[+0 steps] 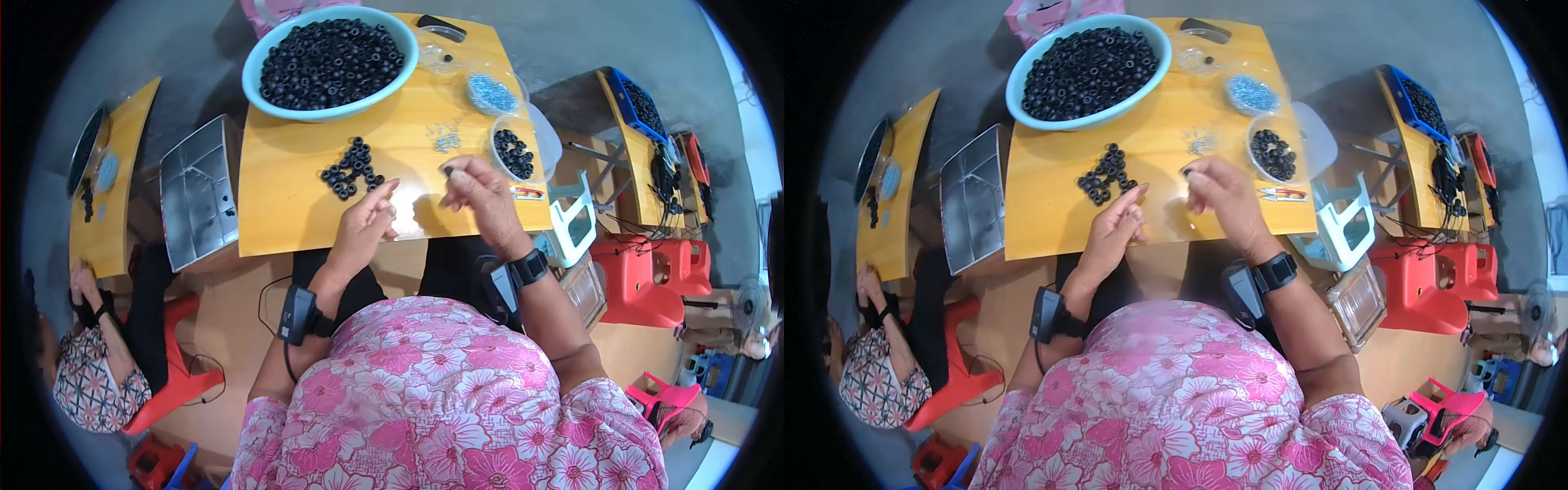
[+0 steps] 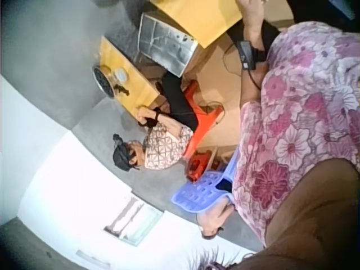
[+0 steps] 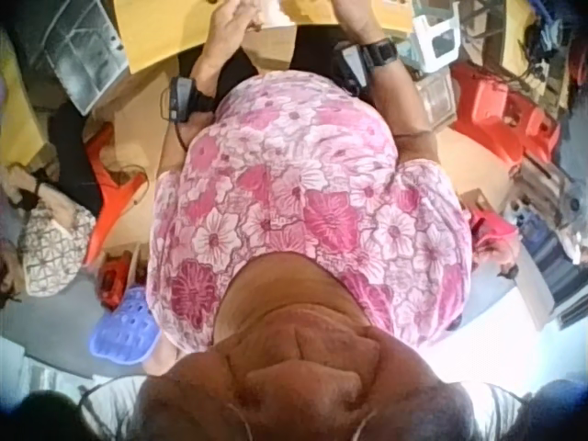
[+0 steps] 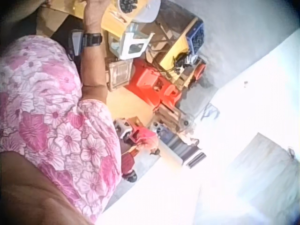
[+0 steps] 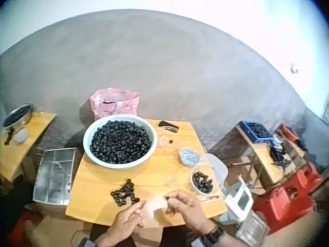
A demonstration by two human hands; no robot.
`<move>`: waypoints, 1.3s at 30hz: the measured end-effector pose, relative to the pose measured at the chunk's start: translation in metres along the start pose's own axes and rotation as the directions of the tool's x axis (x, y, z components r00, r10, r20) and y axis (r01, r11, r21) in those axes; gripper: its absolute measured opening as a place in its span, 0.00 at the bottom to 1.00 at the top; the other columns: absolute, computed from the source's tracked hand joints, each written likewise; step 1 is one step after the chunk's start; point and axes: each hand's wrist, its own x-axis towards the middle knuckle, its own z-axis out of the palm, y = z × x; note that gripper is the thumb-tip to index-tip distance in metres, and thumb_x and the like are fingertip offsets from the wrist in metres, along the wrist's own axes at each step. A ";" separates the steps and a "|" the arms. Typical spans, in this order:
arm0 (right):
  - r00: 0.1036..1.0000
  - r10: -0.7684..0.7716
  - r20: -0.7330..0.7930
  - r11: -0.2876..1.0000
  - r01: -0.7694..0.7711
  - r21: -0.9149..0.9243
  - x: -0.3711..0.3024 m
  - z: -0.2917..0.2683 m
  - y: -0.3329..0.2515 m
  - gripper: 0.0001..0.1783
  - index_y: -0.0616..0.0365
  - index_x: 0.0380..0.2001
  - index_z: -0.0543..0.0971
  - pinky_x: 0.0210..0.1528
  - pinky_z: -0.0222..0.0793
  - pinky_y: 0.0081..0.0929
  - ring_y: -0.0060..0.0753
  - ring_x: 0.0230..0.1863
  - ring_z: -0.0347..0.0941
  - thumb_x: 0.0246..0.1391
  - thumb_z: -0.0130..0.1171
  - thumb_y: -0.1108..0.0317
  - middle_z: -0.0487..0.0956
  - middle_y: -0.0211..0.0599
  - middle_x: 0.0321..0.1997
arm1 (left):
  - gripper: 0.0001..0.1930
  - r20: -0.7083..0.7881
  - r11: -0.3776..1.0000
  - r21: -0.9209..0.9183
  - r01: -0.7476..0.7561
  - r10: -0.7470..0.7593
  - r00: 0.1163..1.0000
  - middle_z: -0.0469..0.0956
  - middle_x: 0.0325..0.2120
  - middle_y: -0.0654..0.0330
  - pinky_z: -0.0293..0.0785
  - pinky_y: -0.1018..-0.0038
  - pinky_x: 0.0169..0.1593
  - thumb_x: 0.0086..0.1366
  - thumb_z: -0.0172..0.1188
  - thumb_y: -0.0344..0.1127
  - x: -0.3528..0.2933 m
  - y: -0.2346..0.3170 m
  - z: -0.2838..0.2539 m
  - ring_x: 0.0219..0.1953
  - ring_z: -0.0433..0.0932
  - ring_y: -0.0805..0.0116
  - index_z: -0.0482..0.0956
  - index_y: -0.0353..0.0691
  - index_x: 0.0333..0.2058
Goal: The recorder is assembling small black ring-like components with metal pins or inserts at a workbench.
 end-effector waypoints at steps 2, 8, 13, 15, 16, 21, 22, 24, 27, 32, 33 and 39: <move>0.952 -0.234 -0.197 0.965 0.202 -0.167 0.001 -0.013 -0.015 0.06 0.62 0.37 0.76 0.33 0.67 0.16 0.18 0.28 0.71 0.55 0.57 0.73 0.76 0.28 0.30 | 0.22 -0.022 0.999 0.041 -0.014 0.015 1.000 0.69 0.30 0.67 0.73 0.83 0.35 0.67 0.51 0.32 -0.004 0.001 -0.001 0.30 0.70 0.83 0.65 0.36 0.59; 0.781 -0.492 -0.385 0.500 -0.108 -0.859 0.013 -0.087 -0.015 0.17 0.60 0.35 0.78 0.36 0.71 0.34 0.45 0.32 0.78 0.49 0.62 0.57 0.80 0.47 0.29 | 0.13 -0.028 0.982 0.159 -0.100 0.105 0.994 0.68 0.26 0.69 0.64 0.84 0.34 0.60 0.54 0.25 -0.002 0.007 0.007 0.28 0.67 0.80 0.78 0.37 0.44; 0.774 -0.583 -0.248 0.302 -0.077 -0.950 0.013 -0.067 -0.010 0.12 0.57 0.34 0.79 0.35 0.70 0.37 0.48 0.33 0.75 0.48 0.62 0.63 0.78 0.44 0.32 | 0.05 -0.028 0.847 0.496 -0.193 0.238 0.971 0.71 0.23 0.61 0.66 0.78 0.30 0.56 0.60 0.26 -0.012 0.014 0.002 0.24 0.70 0.71 0.80 0.38 0.32; 0.814 -0.552 -0.179 0.408 0.077 -0.910 0.020 -0.048 -0.001 0.10 0.58 0.33 0.79 0.34 0.71 0.34 0.44 0.32 0.75 0.47 0.62 0.66 0.78 0.43 0.31 | 0.03 -0.023 0.814 0.541 -0.211 0.265 0.964 0.71 0.22 0.61 0.67 0.77 0.29 0.55 0.61 0.26 -0.014 0.011 -0.005 0.23 0.70 0.70 0.80 0.37 0.30; 0.840 -0.532 -0.103 0.506 0.218 -0.834 0.023 -0.038 0.005 0.08 0.58 0.33 0.79 0.34 0.71 0.31 0.41 0.31 0.75 0.47 0.62 0.70 0.78 0.42 0.31 | 0.03 -0.026 0.794 0.568 -0.214 0.277 0.960 0.72 0.23 0.60 0.68 0.76 0.29 0.55 0.62 0.27 -0.014 0.009 -0.008 0.24 0.72 0.69 0.80 0.38 0.30; 0.973 -0.218 0.069 0.768 0.215 -0.603 0.047 0.025 0.038 0.10 0.60 0.35 0.79 0.33 0.70 0.27 0.30 0.29 0.74 0.46 0.63 0.72 0.78 0.40 0.29 | 0.02 -0.067 0.787 0.573 -0.229 0.323 0.944 0.72 0.22 0.60 0.67 0.77 0.27 0.54 0.62 0.25 -0.016 0.012 -0.011 0.21 0.70 0.70 0.79 0.37 0.28; 0.974 -0.214 0.070 0.770 0.212 -0.602 0.050 0.032 0.041 0.10 0.60 0.35 0.79 0.33 0.70 0.27 0.30 0.29 0.74 0.46 0.63 0.72 0.78 0.40 0.29 | 0.02 -0.075 0.805 0.554 -0.211 0.301 0.951 0.72 0.22 0.60 0.67 0.77 0.27 0.54 0.62 0.26 -0.015 0.013 -0.010 0.21 0.71 0.70 0.79 0.37 0.28; 0.979 -0.162 0.123 0.770 0.203 -0.605 0.054 0.044 0.046 0.12 0.60 0.35 0.79 0.33 0.70 0.28 0.33 0.28 0.73 0.44 0.63 0.71 0.76 0.39 0.28 | 0.02 -0.088 0.824 0.534 -0.188 0.276 0.957 0.72 0.22 0.60 0.67 0.77 0.27 0.54 0.62 0.26 -0.014 0.012 -0.011 0.21 0.71 0.69 0.78 0.37 0.28; 0.977 -0.155 0.148 0.702 0.215 -0.679 0.057 0.055 0.047 0.12 0.59 0.35 0.79 0.35 0.69 0.33 0.41 0.29 0.73 0.43 0.61 0.70 0.75 0.40 0.28 | 0.03 -0.094 0.825 0.526 -0.207 0.299 0.950 0.71 0.22 0.60 0.67 0.77 0.28 0.54 0.63 0.26 -0.015 0.010 -0.012 0.22 0.71 0.69 0.78 0.37 0.28; 0.966 -0.198 0.166 0.595 0.253 -0.763 0.057 0.055 0.049 0.10 0.58 0.33 0.80 0.36 0.69 0.35 0.45 0.31 0.73 0.44 0.59 0.69 0.75 0.42 0.29 | 0.03 -0.106 0.861 0.489 -0.140 0.219 0.970 0.71 0.22 0.60 0.68 0.77 0.29 0.53 0.62 0.26 -0.013 0.017 -0.010 0.23 0.71 0.70 0.78 0.37 0.28; 0.961 -0.216 0.171 0.592 0.268 -0.760 0.056 0.053 0.049 0.10 0.58 0.32 0.80 0.35 0.69 0.35 0.44 0.31 0.73 0.44 0.60 0.69 0.75 0.42 0.28 | 0.03 -0.106 0.861 0.488 -0.141 0.218 0.970 0.71 0.22 0.60 0.68 0.77 0.29 0.53 0.62 0.26 -0.013 0.017 -0.010 0.23 0.71 0.70 0.78 0.37 0.28; 0.966 -0.224 0.129 0.730 0.254 -0.634 0.037 0.042 0.047 0.10 0.60 0.30 0.79 0.30 0.70 0.29 0.37 0.25 0.73 0.42 0.65 0.69 0.75 0.41 0.25 | 0.06 -0.203 0.947 0.311 -0.076 0.145 0.968 0.73 0.26 0.67 0.68 0.84 0.33 0.58 0.60 0.27 -0.009 0.007 -0.008 0.27 0.70 0.81 0.78 0.37 0.35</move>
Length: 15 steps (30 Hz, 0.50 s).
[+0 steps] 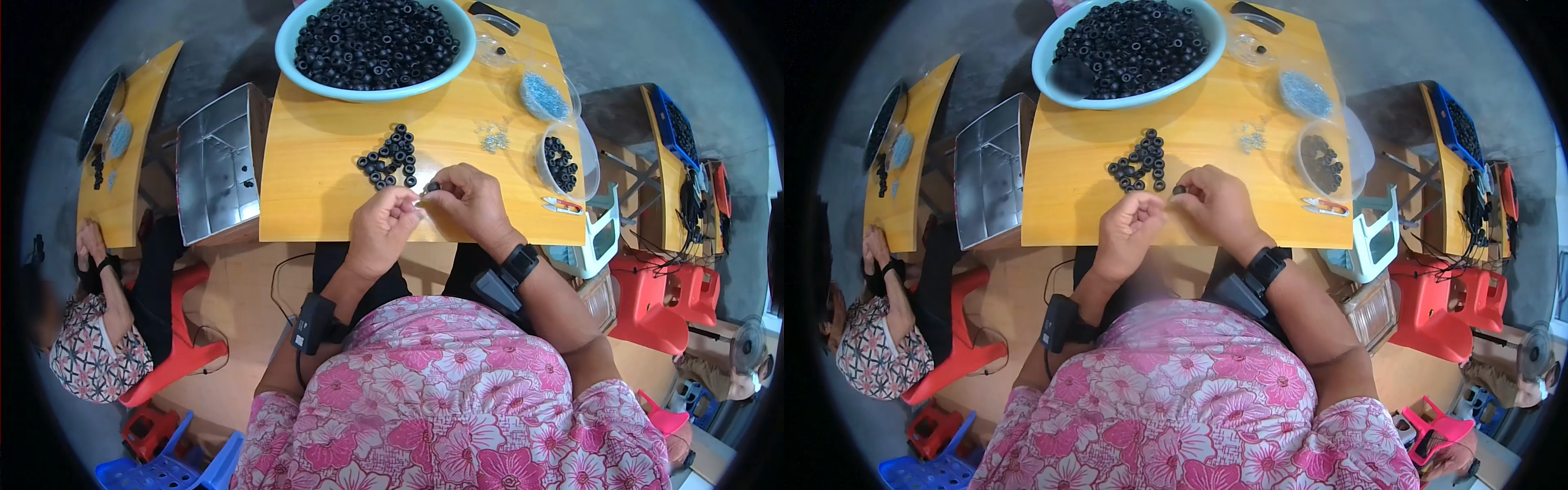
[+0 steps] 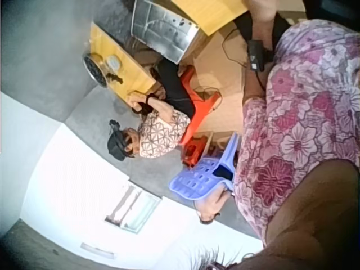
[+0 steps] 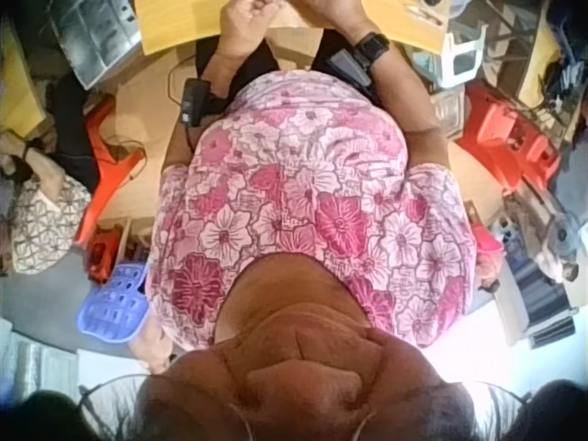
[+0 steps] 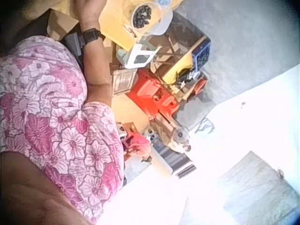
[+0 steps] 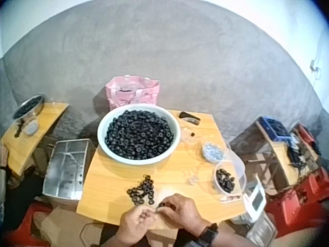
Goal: The recorder is assembling small black ring-like components with metal pins or inserts at a workbench.
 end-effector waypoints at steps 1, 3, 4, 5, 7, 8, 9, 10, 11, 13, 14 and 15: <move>1.000 0.011 0.003 0.998 -0.011 0.056 -0.005 -0.002 -0.001 0.11 0.61 0.30 0.79 0.29 0.69 0.27 0.34 0.24 0.73 0.41 0.66 0.69 0.76 0.41 0.25 | 0.08 -0.048 0.991 -0.136 -0.004 -0.002 0.999 0.74 0.28 0.67 0.69 0.84 0.34 0.60 0.59 0.27 -0.001 0.001 0.001 0.29 0.70 0.82 0.78 0.35 0.39; 0.999 0.035 0.007 0.994 -0.036 0.099 -0.015 -0.004 -0.003 0.10 0.61 0.30 0.79 0.28 0.69 0.21 0.24 0.24 0.73 0.43 0.67 0.71 0.78 0.35 0.25 | 0.09 -0.080 0.960 -0.279 -0.021 -0.001 0.997 0.75 0.30 0.67 0.69 0.85 0.36 0.62 0.57 0.26 0.001 0.001 0.006 0.31 0.70 0.82 0.77 0.34 0.42; 0.989 0.120 0.087 0.949 -0.140 0.282 -0.020 -0.005 -0.006 0.09 0.61 0.30 0.79 0.28 0.68 0.19 0.19 0.25 0.72 0.44 0.67 0.71 0.78 0.32 0.25 | 0.10 -0.004 0.947 -0.321 0.027 -0.029 1.000 0.76 0.31 0.66 0.70 0.84 0.38 0.63 0.56 0.26 0.001 0.000 0.005 0.32 0.71 0.82 0.77 0.34 0.43; 0.966 0.183 0.181 0.859 -0.246 0.449 -0.023 -0.006 -0.008 0.08 0.61 0.30 0.79 0.28 0.67 0.16 0.15 0.26 0.71 0.45 0.67 0.72 0.78 0.28 0.24 | 0.11 0.072 0.931 -0.356 0.077 -0.055 0.996 0.77 0.33 0.65 0.71 0.84 0.39 0.64 0.54 0.26 0.001 0.001 0.003 0.33 0.72 0.81 0.77 0.33 0.45; 0.967 0.175 0.184 0.794 -0.249 0.555 -0.026 -0.004 -0.003 0.07 0.60 0.28 0.79 0.29 0.66 0.13 0.10 0.27 0.68 0.46 0.67 0.72 0.76 0.23 0.24 | 0.11 0.117 0.919 -0.377 0.114 -0.075 0.990 0.78 0.35 0.63 0.72 0.83 0.40 0.64 0.54 0.26 0.003 0.001 0.005 0.35 0.73 0.81 0.76 0.31 0.44; 0.963 0.183 0.200 0.758 -0.267 0.595 -0.028 -0.005 -0.004 0.07 0.60 0.27 0.78 0.28 0.66 0.13 0.10 0.26 0.68 0.46 0.67 0.72 0.76 0.23 0.23 | 0.11 0.149 0.909 -0.393 0.143 -0.090 0.985 0.78 0.35 0.63 0.72 0.82 0.41 0.64 0.55 0.27 0.003 0.000 0.005 0.36 0.74 0.80 0.77 0.32 0.44; 0.958 0.190 0.216 0.719 -0.285 0.633 -0.029 -0.006 -0.004 0.08 0.60 0.26 0.77 0.28 0.66 0.12 0.10 0.26 0.68 0.46 0.68 0.72 0.75 0.23 0.23 | 0.11 0.181 0.897 -0.407 0.172 -0.105 0.978 0.78 0.34 0.62 0.73 0.81 0.42 0.64 0.56 0.27 0.003 -0.002 0.005 0.37 0.75 0.79 0.77 0.32 0.44; 0.958 0.191 0.212 0.719 -0.284 0.634 -0.030 -0.007 -0.004 0.08 0.60 0.26 0.77 0.28 0.66 0.12 0.10 0.26 0.68 0.46 0.68 0.72 0.75 0.23 0.23 | 0.11 0.184 0.898 -0.406 0.172 -0.104 0.977 0.78 0.34 0.62 0.73 0.81 0.42 0.64 0.56 0.27 0.003 -0.004 0.006 0.37 0.75 0.79 0.77 0.32 0.44; 0.956 0.202 0.211 0.708 -0.292 0.643 -0.030 -0.008 -0.003 0.08 0.60 0.25 0.77 0.27 0.65 0.12 0.10 0.25 0.67 0.45 0.68 0.72 0.75 0.23 0.23 | 0.11 0.206 0.856 -0.469 0.219 -0.135 0.969 0.78 0.35 0.62 0.74 0.81 0.42 0.64 0.56 0.28 0.003 -0.007 0.009 0.37 0.75 0.79 0.76 0.32 0.44; 0.954 0.214 0.207 0.696 -0.298 0.653 -0.029 -0.010 0.001 0.09 0.59 0.24 0.76 0.27 0.64 0.12 0.10 0.25 0.67 0.45 0.68 0.71 0.75 0.23 0.22 | 0.11 0.232 0.808 -0.527 0.265 -0.163 0.959 0.78 0.35 0.62 0.74 0.80 0.42 0.64 0.57 0.28 0.004 -0.010 0.012 0.38 0.76 0.78 0.76 0.33 0.44; 0.961 0.197 0.195 0.744 -0.276 0.608 -0.028 -0.010 0.005 0.10 0.59 0.23 0.75 0.26 0.63 0.12 0.09 0.24 0.66 0.44 0.69 0.71 0.74 0.23 0.22 | 0.10 0.257 0.755 -0.584 0.297 -0.175 0.950 0.78 0.34 0.62 0.74 0.80 0.40 0.64 0.56 0.27 0.005 -0.010 0.013 0.35 0.75 0.78 0.75 0.33 0.44; 0.967 0.178 0.184 0.789 -0.252 0.560 -0.027 -0.011 0.007 0.11 0.59 0.22 0.75 0.25 0.62 0.12 0.09 0.23 0.66 0.44 0.69 0.70 0.74 0.23 0.21 | 0.09 0.283 0.697 -0.637 0.328 -0.185 0.941 0.77 0.33 0.62 0.74 0.81 0.39 0.64 0.55 0.26 0.006 -0.010 0.013 0.32 0.75 0.77 0.75 0.33 0.43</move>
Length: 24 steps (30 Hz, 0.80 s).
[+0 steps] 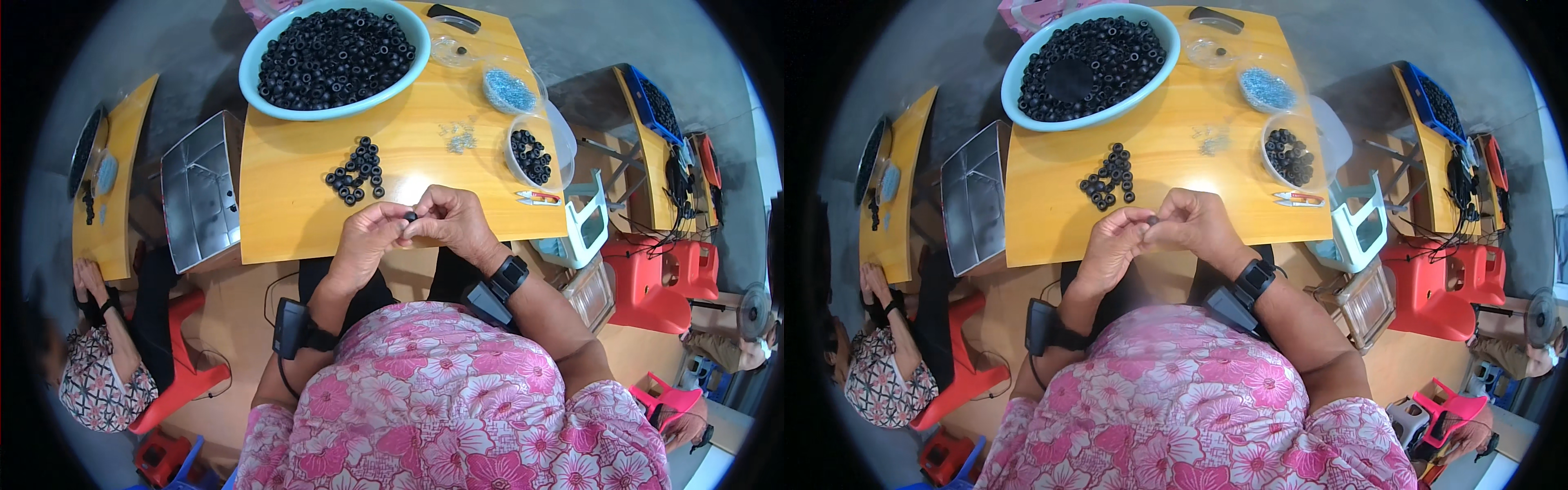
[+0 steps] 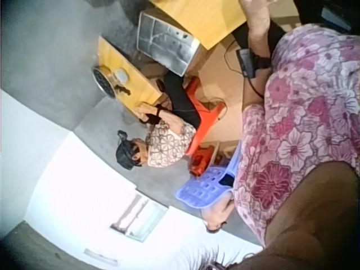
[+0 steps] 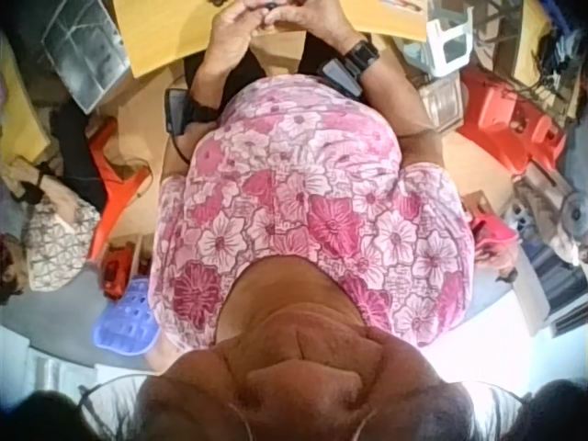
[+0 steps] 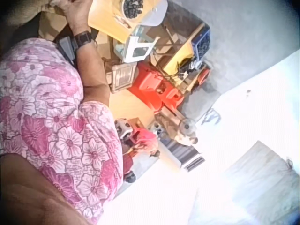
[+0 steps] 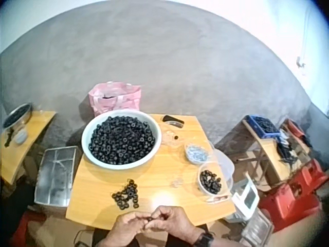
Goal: The recorder is assembling small black ring-like components with metal pins or inserts at a workbench.
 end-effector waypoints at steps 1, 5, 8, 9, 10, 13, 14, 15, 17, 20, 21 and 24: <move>1.000 -0.001 -0.003 1.000 0.001 0.001 0.000 -0.002 0.000 0.11 0.59 0.22 0.75 0.25 0.62 0.12 0.09 0.23 0.66 0.44 0.69 0.70 0.74 0.23 0.21 | 0.09 0.003 1.000 0.002 0.002 -0.002 1.000 0.77 0.33 0.62 0.74 0.81 0.39 0.64 0.55 0.26 0.001 0.002 -0.001 0.32 0.75 0.77 0.75 0.33 0.43; 0.999 -0.037 0.029 0.987 0.041 -0.155 0.004 -0.009 0.001 0.11 0.59 0.26 0.76 0.25 0.62 0.14 0.10 0.24 0.66 0.44 0.69 0.67 0.73 0.23 0.19 | 0.09 0.067 0.990 0.114 0.079 -0.087 0.994 0.74 0.36 0.65 0.73 0.80 0.41 0.66 0.54 0.29 0.002 0.013 0.003 0.35 0.73 0.79 0.71 0.35 0.44; 0.986 -0.120 -0.117 0.978 0.097 -0.185 0.017 -0.021 0.006 0.13 0.61 0.31 0.78 0.27 0.66 0.18 0.15 0.24 0.68 0.46 0.67 0.65 0.74 0.25 0.20 | 0.07 0.020 0.934 0.357 -0.011 0.004 1.000 0.72 0.35 0.65 0.72 0.81 0.40 0.66 0.51 0.29 0.005 0.013 0.000 0.34 0.72 0.80 0.70 0.36 0.42; 0.949 -0.171 -0.267 0.974 0.122 -0.190 0.022 -0.026 0.006 0.14 0.62 0.34 0.78 0.28 0.68 0.20 0.19 0.24 0.70 0.47 0.66 0.64 0.75 0.27 0.21 | 0.07 0.015 0.862 0.499 -0.089 0.094 0.995 0.72 0.34 0.64 0.71 0.81 0.39 0.66 0.50 0.29 0.007 0.011 -0.002 0.33 0.71 0.80 0.69 0.36 0.42; 0.934 -0.125 -0.335 0.904 -0.033 -0.427 0.024 -0.037 0.003 0.14 0.62 0.38 0.78 0.32 0.72 0.26 0.30 0.27 0.76 0.49 0.62 0.66 0.79 0.39 0.27 | 0.07 0.017 0.862 0.498 -0.089 0.094 0.995 0.72 0.34 0.64 0.71 0.81 0.39 0.66 0.50 0.29 0.008 0.008 -0.004 0.33 0.71 0.80 0.69 0.36 0.42; 0.899 -0.191 -0.394 0.856 -0.044 -0.515 0.033 -0.042 -0.001 0.13 0.61 0.40 0.78 0.36 0.72 0.30 0.40 0.32 0.78 0.50 0.58 0.70 0.80 0.47 0.31 | 0.06 0.005 0.887 0.440 -0.142 0.156 0.988 0.72 0.34 0.63 0.71 0.81 0.38 0.66 0.49 0.28 0.008 0.005 -0.004 0.32 0.70 0.80 0.68 0.37 0.41; 0.897 -0.179 -0.404 0.795 -0.109 -0.596 0.035 -0.041 -0.009 0.13 0.60 0.40 0.78 0.38 0.72 0.31 0.43 0.34 0.78 0.49 0.57 0.70 0.80 0.48 0.32 | 0.06 0.002 0.892 0.428 -0.142 0.156 0.988 0.72 0.34 0.63 0.71 0.80 0.37 0.66 0.49 0.27 0.008 0.005 -0.003 0.31 0.70 0.80 0.67 0.37 0.41; 0.893 -0.170 -0.416 0.723 -0.173 -0.669 0.037 -0.040 -0.013 0.13 0.60 0.39 0.79 0.39 0.72 0.33 0.45 0.35 0.78 0.49 0.56 0.71 0.80 0.49 0.32 | 0.06 -0.001 0.898 0.417 -0.142 0.156 0.988 0.72 0.34 0.63 0.71 0.80 0.37 0.66 0.49 0.27 0.009 0.006 -0.003 0.31 0.70 0.80 0.67 0.37 0.41; 0.891 -0.187 -0.414 0.719 -0.163 -0.675 0.038 -0.039 -0.011 0.12 0.60 0.38 0.79 0.39 0.72 0.34 0.46 0.34 0.77 0.49 0.56 0.71 0.80 0.49 0.31 | 0.06 -0.008 0.904 0.405 -0.140 0.157 0.988 0.72 0.34 0.62 0.71 0.80 0.37 0.66 0.49 0.27 0.009 0.006 -0.004 0.31 0.70 0.80 0.67 0.37 0.41; 0.888 -0.212 -0.409 0.745 -0.124 -0.655 0.037 -0.042 -0.003 0.10 0.60 0.34 0.80 0.39 0.72 0.34 0.45 0.33 0.77 0.48 0.55 0.71 0.80 0.48 0.30 | 0.06 -0.009 0.909 0.392 -0.139 0.155 0.988 0.72 0.33 0.62 0.72 0.80 0.37 0.66 0.49 0.27 0.010 0.006 -0.005 0.30 0.70 0.80 0.67 0.37 0.41; 0.887 -0.220 -0.405 0.773 -0.095 -0.628 0.037 -0.044 0.001 0.08 0.60 0.32 0.80 0.38 0.72 0.33 0.44 0.32 0.77 0.48 0.55 0.72 0.79 0.48 0.29 | 0.06 -0.004 0.909 0.392 -0.140 0.154 0.988 0.72 0.33 0.62 0.72 0.80 0.37 0.66 0.49 0.27 0.010 0.006 -0.005 0.30 0.70 0.80 0.67 0.37 0.41; 0.861 -0.239 -0.450 0.836 -0.053 -0.546 0.035 -0.050 0.014 0.07 0.60 0.30 0.80 0.37 0.72 0.33 0.43 0.30 0.76 0.47 0.56 0.73 0.79 0.46 0.28 | 0.06 0.013 0.905 0.397 -0.156 0.164 0.986 0.72 0.33 0.62 0.72 0.80 0.37 0.66 0.49 0.27 0.011 0.006 -0.006 0.30 0.71 0.79 0.67 0.37 0.41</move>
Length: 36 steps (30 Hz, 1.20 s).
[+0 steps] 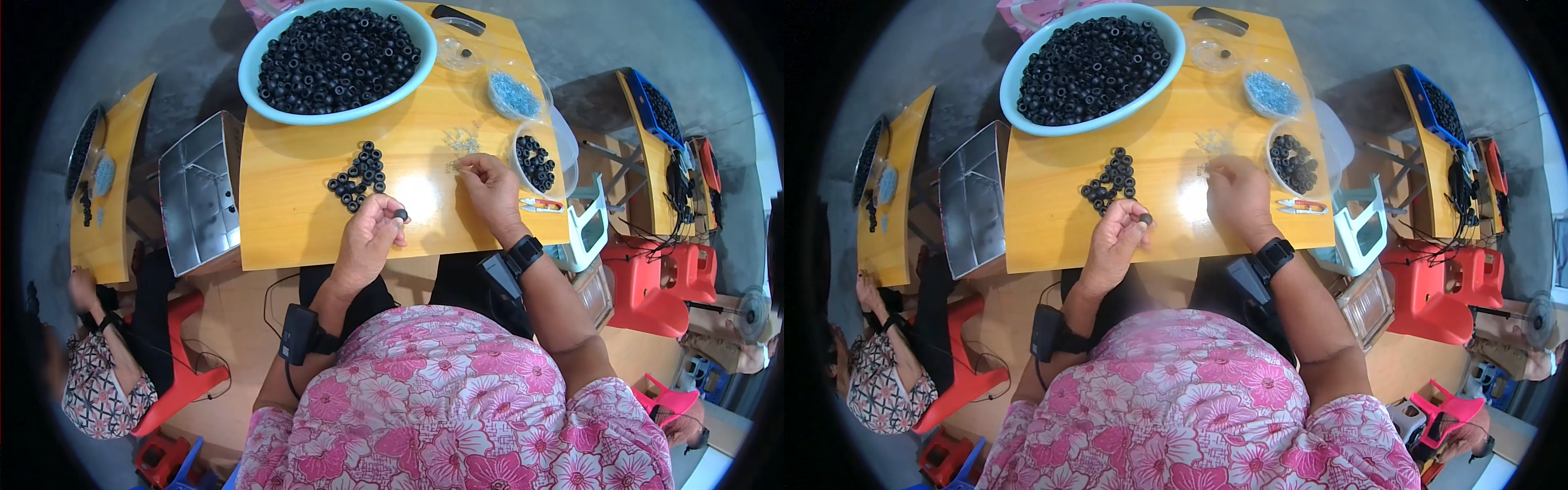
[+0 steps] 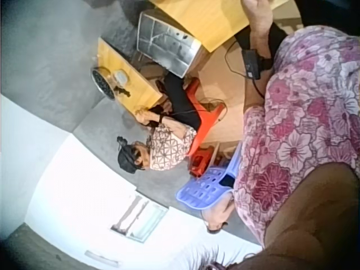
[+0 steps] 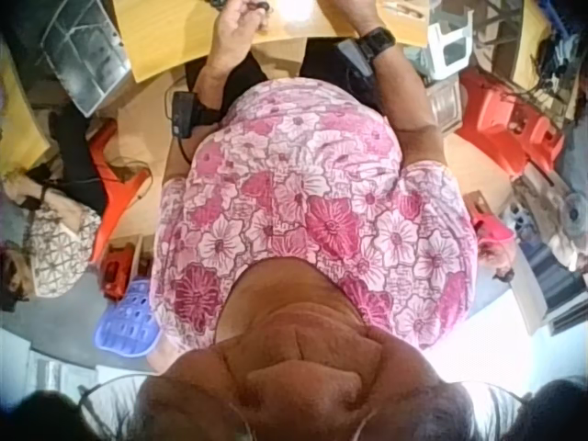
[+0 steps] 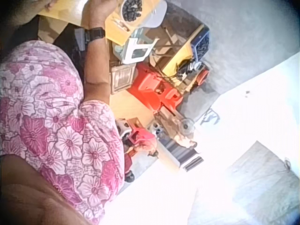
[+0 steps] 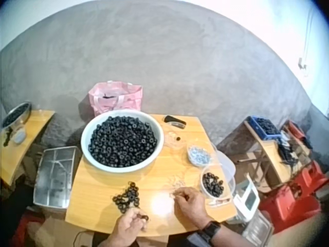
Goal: The recorder is assembling small black ring-like components with metal pins or inserts at a workbench.
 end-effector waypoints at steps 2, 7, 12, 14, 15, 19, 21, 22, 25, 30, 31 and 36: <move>0.998 -0.065 -0.028 0.998 0.064 -0.028 0.001 -0.001 0.006 0.07 0.61 0.32 0.80 0.32 0.69 0.25 0.31 0.27 0.72 0.47 0.58 0.75 0.77 0.39 0.27 | 0.06 0.003 1.000 0.001 0.001 -0.001 1.000 0.72 0.34 0.62 0.72 0.80 0.37 0.66 0.49 0.27 0.000 0.001 0.000 0.30 0.71 0.79 0.67 0.37 0.41; 0.993 -0.115 0.025 0.987 0.117 -0.113 -0.001 -0.005 -0.008 0.07 0.60 0.31 0.80 0.37 0.71 0.32 0.42 0.32 0.76 0.46 0.57 0.73 0.77 0.45 0.30 | 0.06 -0.009 1.000 0.024 0.019 -0.019 1.000 0.72 0.34 0.62 0.72 0.80 0.37 0.65 0.49 0.27 0.000 -0.001 0.000 0.31 0.71 0.79 0.68 0.37 0.40; 0.958 -0.287 0.004 0.932 0.280 -0.231 0.000 0.001 -0.013 0.08 0.58 0.33 0.81 0.28 0.68 0.26 0.31 0.23 0.71 0.46 0.62 0.73 0.74 0.37 0.25 | 0.06 0.009 1.000 0.026 0.006 -0.006 1.000 0.72 0.34 0.63 0.72 0.80 0.37 0.65 0.50 0.26 -0.001 -0.002 0.001 0.32 0.71 0.79 0.68 0.36 0.40; 0.960 -0.278 0.028 0.923 0.275 -0.269 0.001 0.002 -0.013 0.08 0.57 0.33 0.81 0.28 0.68 0.28 0.34 0.24 0.71 0.46 0.62 0.72 0.73 0.38 0.24 | 0.06 0.009 1.000 0.023 0.009 -0.009 1.000 0.72 0.34 0.63 0.72 0.80 0.37 0.65 0.50 0.27 -0.002 -0.003 0.001 0.32 0.71 0.79 0.68 0.36 0.40; 0.962 -0.267 0.050 0.912 0.269 -0.309 0.001 0.002 -0.013 0.08 0.56 0.33 0.81 0.29 0.68 0.30 0.37 0.24 0.71 0.46 0.62 0.70 0.73 0.38 0.24 | 0.06 0.011 1.000 0.019 0.011 -0.012 1.000 0.72 0.34 0.63 0.72 0.80 0.37 0.65 0.50 0.27 -0.002 -0.003 0.001 0.32 0.71 0.79 0.68 0.36 0.40; 0.966 -0.247 0.081 0.910 0.260 -0.322 0.000 0.001 -0.017 0.08 0.54 0.33 0.82 0.29 0.68 0.32 0.38 0.24 0.71 0.46 0.63 0.70 0.72 0.38 0.23 | 0.06 0.014 1.000 0.023 0.013 -0.014 1.000 0.72 0.34 0.63 0.73 0.80 0.37 0.65 0.50 0.27 -0.003 -0.001 0.001 0.32 0.71 0.79 0.68 0.36 0.40; 0.952 -0.280 0.121 0.902 0.304 -0.305 -0.001 -0.001 -0.017 0.07 0.53 0.32 0.82 0.29 0.68 0.31 0.38 0.24 0.71 0.46 0.63 0.70 0.72 0.38 0.24 | 0.06 0.015 1.000 0.017 0.010 -0.010 1.000 0.72 0.34 0.63 0.72 0.80 0.37 0.65 0.51 0.27 -0.003 0.000 0.002 0.32 0.71 0.80 0.68 0.36 0.41; 0.952 -0.280 0.122 0.903 0.304 -0.304 -0.003 0.000 -0.018 0.07 0.53 0.32 0.82 0.29 0.68 0.31 0.38 0.24 0.71 0.46 0.63 0.70 0.72 0.38 0.24 | 0.06 0.014 1.000 0.017 0.010 -0.011 1.000 0.72 0.34 0.63 0.72 0.80 0.37 0.65 0.51 0.27 -0.003 0.000 0.002 0.32 0.71 0.80 0.68 0.36 0.41; 0.937 -0.306 0.169 0.892 0.344 -0.291 -0.007 -0.003 -0.022 0.06 0.53 0.31 0.82 0.29 0.69 0.30 0.38 0.25 0.73 0.47 0.62 0.70 0.73 0.37 0.25 | 0.06 0.008 0.998 0.055 0.007 -0.007 1.000 0.72 0.32 0.64 0.72 0.81 0.36 0.65 0.52 0.28 -0.001 -0.001 0.003 0.31 0.71 0.80 0.69 0.36 0.40; 0.876 -0.394 0.278 0.848 0.463 -0.257 -0.010 -0.001 -0.027 0.05 0.53 0.31 0.80 0.31 0.71 0.33 0.42 0.27 0.74 0.48 0.62 0.69 0.74 0.37 0.27 | 0.06 -0.046 0.996 0.081 0.023 -0.020 0.999 0.72 0.28 0.64 0.74 0.82 0.33 0.62 0.54 0.26 -0.001 0.003 0.006 0.28 0.72 0.81 0.71 0.33 0.38; 0.876 -0.394 0.279 0.848 0.463 -0.257 -0.011 -0.001 -0.027 0.05 0.53 0.31 0.80 0.31 0.71 0.33 0.42 0.27 0.74 0.48 0.62 0.69 0.74 0.37 0.27 | 0.06 -0.047 0.996 0.081 0.023 -0.019 0.999 0.72 0.28 0.64 0.74 0.82 0.33 0.62 0.54 0.26 0.000 0.004 0.008 0.28 0.72 0.81 0.71 0.33 0.38; 0.839 -0.417 0.351 0.771 0.531 -0.353 -0.016 0.004 -0.029 0.06 0.52 0.33 0.74 0.31 0.71 0.37 0.45 0.29 0.74 0.51 0.58 0.68 0.73 0.37 0.31 | 0.06 -0.091 0.994 0.100 0.050 -0.041 0.995 0.72 0.29 0.68 0.71 0.84 0.34 0.63 0.56 0.28 -0.001 0.003 0.011 0.28 0.71 0.83 0.73 0.35 0.39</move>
